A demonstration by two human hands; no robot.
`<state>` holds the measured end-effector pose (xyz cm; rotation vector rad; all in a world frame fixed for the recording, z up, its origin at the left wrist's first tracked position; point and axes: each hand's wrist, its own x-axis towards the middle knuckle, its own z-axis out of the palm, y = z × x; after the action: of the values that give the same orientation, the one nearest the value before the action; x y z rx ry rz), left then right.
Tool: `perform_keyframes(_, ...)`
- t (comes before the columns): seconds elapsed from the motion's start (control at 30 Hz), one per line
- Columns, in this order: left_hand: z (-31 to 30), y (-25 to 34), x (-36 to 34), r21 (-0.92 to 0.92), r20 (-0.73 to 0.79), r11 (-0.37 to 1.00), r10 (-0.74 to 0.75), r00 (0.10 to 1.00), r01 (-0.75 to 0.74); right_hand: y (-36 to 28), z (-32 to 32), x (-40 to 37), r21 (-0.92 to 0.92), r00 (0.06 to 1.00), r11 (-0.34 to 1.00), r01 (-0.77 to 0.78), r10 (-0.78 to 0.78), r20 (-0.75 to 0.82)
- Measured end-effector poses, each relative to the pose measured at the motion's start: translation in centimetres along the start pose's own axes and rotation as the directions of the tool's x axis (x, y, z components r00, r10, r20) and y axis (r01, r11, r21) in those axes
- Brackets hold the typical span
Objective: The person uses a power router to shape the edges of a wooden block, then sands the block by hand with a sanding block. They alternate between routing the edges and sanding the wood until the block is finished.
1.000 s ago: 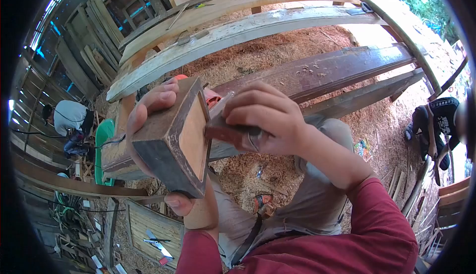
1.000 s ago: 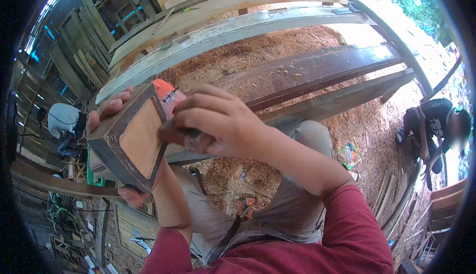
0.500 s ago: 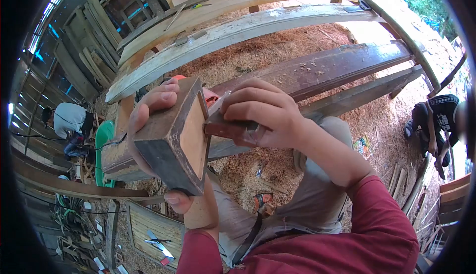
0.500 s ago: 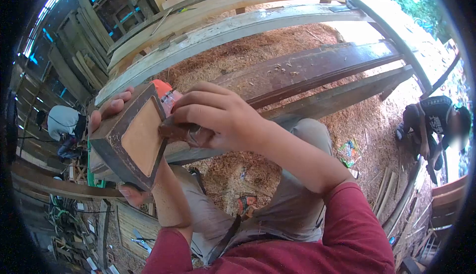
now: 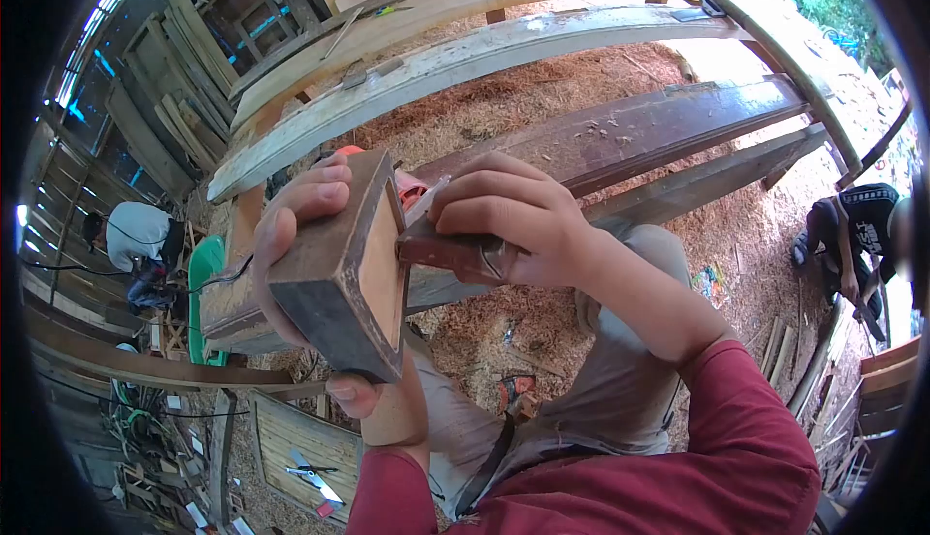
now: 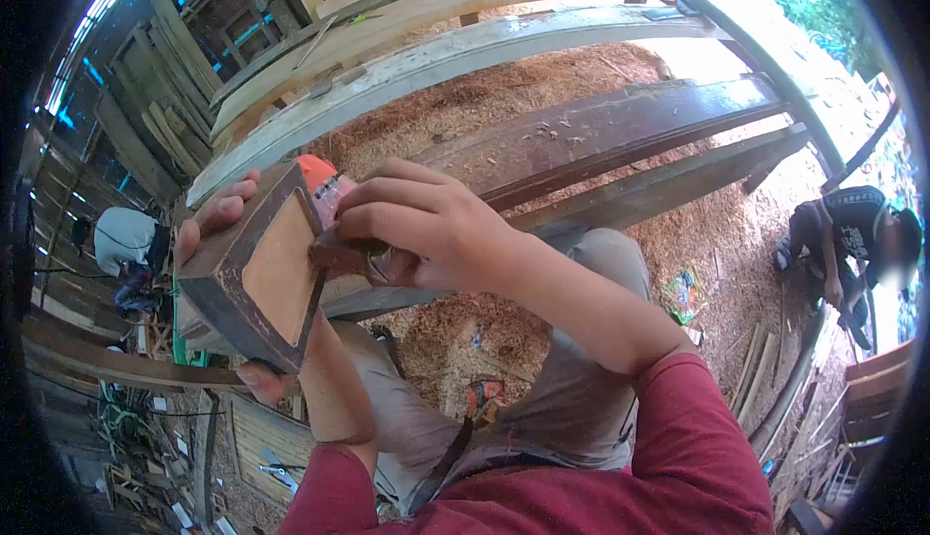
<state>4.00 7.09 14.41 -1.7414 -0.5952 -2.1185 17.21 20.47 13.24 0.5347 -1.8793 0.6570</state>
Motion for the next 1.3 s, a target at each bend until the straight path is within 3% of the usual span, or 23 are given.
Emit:
perform_keyframes(0.07, 0.7, -0.1, 0.1, -0.022, -0.036, 1.0, -0.002, 0.999, 0.001, -0.1, -0.7, 0.5, -0.049, 0.998, 0.998, 0.045, -0.043, 0.045)
perform_keyframes(0.17, 0.8, 0.1, 0.0, 0.023, -0.059, 1.0, 0.016, 0.998, -0.015, -1.6, -0.1, 0.7, 0.084, 0.999, 0.996, 0.041, -0.04, -0.011)
perform_keyframes(0.3, 0.8, 0.3, -0.1, 0.159, -0.04, 0.987, -0.006, 0.999, 0.012, -0.5, 0.0, 0.3, -0.03, 1.0, 0.999, -0.011, 0.011, 0.002)
perform_keyframes(0.43, -0.2, -0.5, 0.0, 0.182, 0.009, 0.983, 0.037, 0.999, -0.038, -1.7, 0.0, 0.6, 0.069, 0.998, 0.995, 0.066, -0.065, -0.007)
perform_keyframes(0.5, -0.2, -0.3, -0.1, 0.201, 0.025, 0.979, 0.027, 0.999, -0.032, -0.3, 0.0, 0.7, -0.053, 0.999, 0.998, 0.039, -0.04, -0.013)
perform_keyframes(0.63, 0.5, -0.5, -0.1, 0.12, -0.046, 0.993, 0.028, 0.999, -0.022, -1.5, 1.0, 0.6, 0.101, 0.995, 0.994, 0.044, -0.034, -0.098)
perform_keyframes(0.73, 0.1, -0.1, 0.0, 0.138, -0.027, 0.99, 0.028, 0.999, -0.024, -0.7, 0.0, 1.0, 0.031, 0.998, 0.998, 0.061, -0.061, -0.021)
perform_keyframes(0.83, 0.4, -0.1, -0.1, 0.127, -0.045, 0.992, 0.01, 0.999, -0.004, -0.2, 0.1, 1.0, -0.026, 1.0, 1.0, -0.011, 0.011, -0.002)
perform_keyframes(0.97, 0.2, -0.1, 0.2, 0.112, -0.027, 0.993, 0.051, 0.998, -0.048, -1.2, 0.5, 0.8, 0.122, 0.998, 0.99, 0.065, -0.062, -0.029)
perform_keyframes(1.1, 1.2, 0.5, 0.1, 0.107, -0.074, 0.994, -0.003, 0.997, 0.011, 0.8, 0.5, 0.7, -0.068, 0.998, 0.997, 0.041, -0.044, -0.045)
perform_keyframes(1.23, -0.1, 0.2, 0.2, 0.136, -0.007, 0.99, 0.037, 0.999, -0.036, -0.9, 0.4, 0.5, 0.146, 1.0, 0.989, 0.007, -0.007, -0.004)
perform_keyframes(1.27, 0.0, 0.3, 0.1, 0.125, -0.014, 0.992, 0.027, 1.0, -0.025, 0.3, 0.6, 0.2, -0.022, 1.0, 1.0, -0.014, 0.014, -0.024)
perform_keyframes(1.3, 0.1, 0.3, 0.0, 0.113, -0.022, 0.993, 0.018, 1.0, -0.015, 0.2, 0.6, 0.1, -0.023, 1.0, 1.0, -0.019, 0.019, -0.022)
